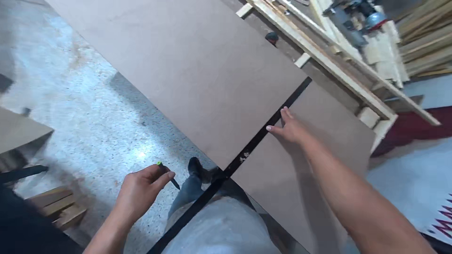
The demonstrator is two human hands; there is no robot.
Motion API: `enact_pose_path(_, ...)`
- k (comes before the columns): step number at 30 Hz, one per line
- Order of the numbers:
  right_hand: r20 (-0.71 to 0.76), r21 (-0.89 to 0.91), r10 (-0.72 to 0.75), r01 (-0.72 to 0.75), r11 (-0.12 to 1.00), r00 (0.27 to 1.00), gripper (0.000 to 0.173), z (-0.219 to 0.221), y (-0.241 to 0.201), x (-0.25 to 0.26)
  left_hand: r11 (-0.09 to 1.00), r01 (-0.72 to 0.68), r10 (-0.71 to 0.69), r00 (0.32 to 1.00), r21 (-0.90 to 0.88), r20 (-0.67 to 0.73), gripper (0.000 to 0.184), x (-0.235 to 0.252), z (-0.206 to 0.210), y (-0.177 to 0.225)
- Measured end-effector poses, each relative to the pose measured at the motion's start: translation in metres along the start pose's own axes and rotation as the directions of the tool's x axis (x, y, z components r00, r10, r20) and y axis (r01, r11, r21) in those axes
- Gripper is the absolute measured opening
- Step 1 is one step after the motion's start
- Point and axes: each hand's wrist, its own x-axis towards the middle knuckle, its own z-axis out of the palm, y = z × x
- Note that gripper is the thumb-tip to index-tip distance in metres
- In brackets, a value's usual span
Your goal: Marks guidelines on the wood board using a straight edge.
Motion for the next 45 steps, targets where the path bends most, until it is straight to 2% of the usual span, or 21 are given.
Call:
enact_pose_path(1, -0.003, 0.002, 0.001, -0.001, 1.000, 1.000, 0.116, 0.002, 0.008, -0.007, 0.997, -0.051, 0.053, 0.998, 0.049, -0.026, 0.025, -0.006, 0.020, 0.002)
enact_pose_path(3, -0.001, 0.001, -0.021, 0.021, 1.000, 1.000, 0.117, 0.006, 0.024, -0.013, 0.990, -0.127, 0.127, 0.992, 0.057, 0.007, 0.022, -0.018, 0.056, 0.010)
enact_pose_path(8, 0.007, 0.031, -0.092, 0.091, 0.995, 0.996, 0.116, 0.001, 0.054, 0.001, 0.999, 0.039, -0.041, 0.975, 0.013, 0.220, 0.019, -0.040, 0.144, 0.056)
enact_pose_path(12, -0.028, 0.037, -0.152, 0.153, 0.988, 0.988, 0.117, 0.002, 0.084, 0.019, 0.984, 0.067, -0.093, 0.984, 0.167, 0.154, 0.039, -0.052, 0.199, 0.076)
enact_pose_path(14, -0.096, 0.039, -0.191, 0.195, 0.980, 0.977, 0.123, 0.012, 0.098, 0.023, 0.970, 0.015, -0.032, 0.997, 0.241, 0.069, 0.043, -0.060, 0.216, 0.081)
enact_pose_path(17, -0.213, 0.084, -0.215, 0.237, 0.968, 0.953, 0.126, 0.025, 0.100, 0.025, 0.930, -0.144, 0.191, 0.975, 0.339, -0.110, 0.031, -0.062, 0.227, 0.077)
enact_pose_path(20, -0.265, 0.086, -0.210, 0.240, 0.967, 0.941, 0.128, 0.029, 0.103, 0.034, 0.886, -0.247, 0.329, 0.931, 0.392, -0.160, 0.035, -0.054, 0.230, 0.071)
enact_pose_path(23, -0.270, 0.093, -0.231, 0.264, 0.960, 0.935, 0.125, 0.025, 0.107, 0.045, 0.884, -0.259, 0.341, 0.927, 0.388, -0.158, 0.039, -0.051, 0.235, 0.066)
enact_pose_path(32, -0.265, 0.080, -0.227, 0.255, 0.964, 0.937, 0.123, 0.024, 0.106, 0.047, 0.883, -0.285, 0.353, 0.927, 0.372, -0.129, 0.034, -0.049, 0.232, 0.066)
enact_pose_path(42, -0.273, 0.062, -0.215, 0.241, 0.969, 0.938, 0.127, 0.023, 0.108, 0.049, 0.849, -0.307, 0.382, 0.919, 0.430, -0.099, 0.035, -0.047, 0.232, 0.070)
enact_pose_path(45, -0.298, 0.093, -0.220, 0.257, 0.962, 0.929, 0.120, 0.031, 0.100, 0.041, 0.858, -0.308, 0.376, 0.922, 0.411, -0.095, 0.036, -0.052, 0.227, 0.068)
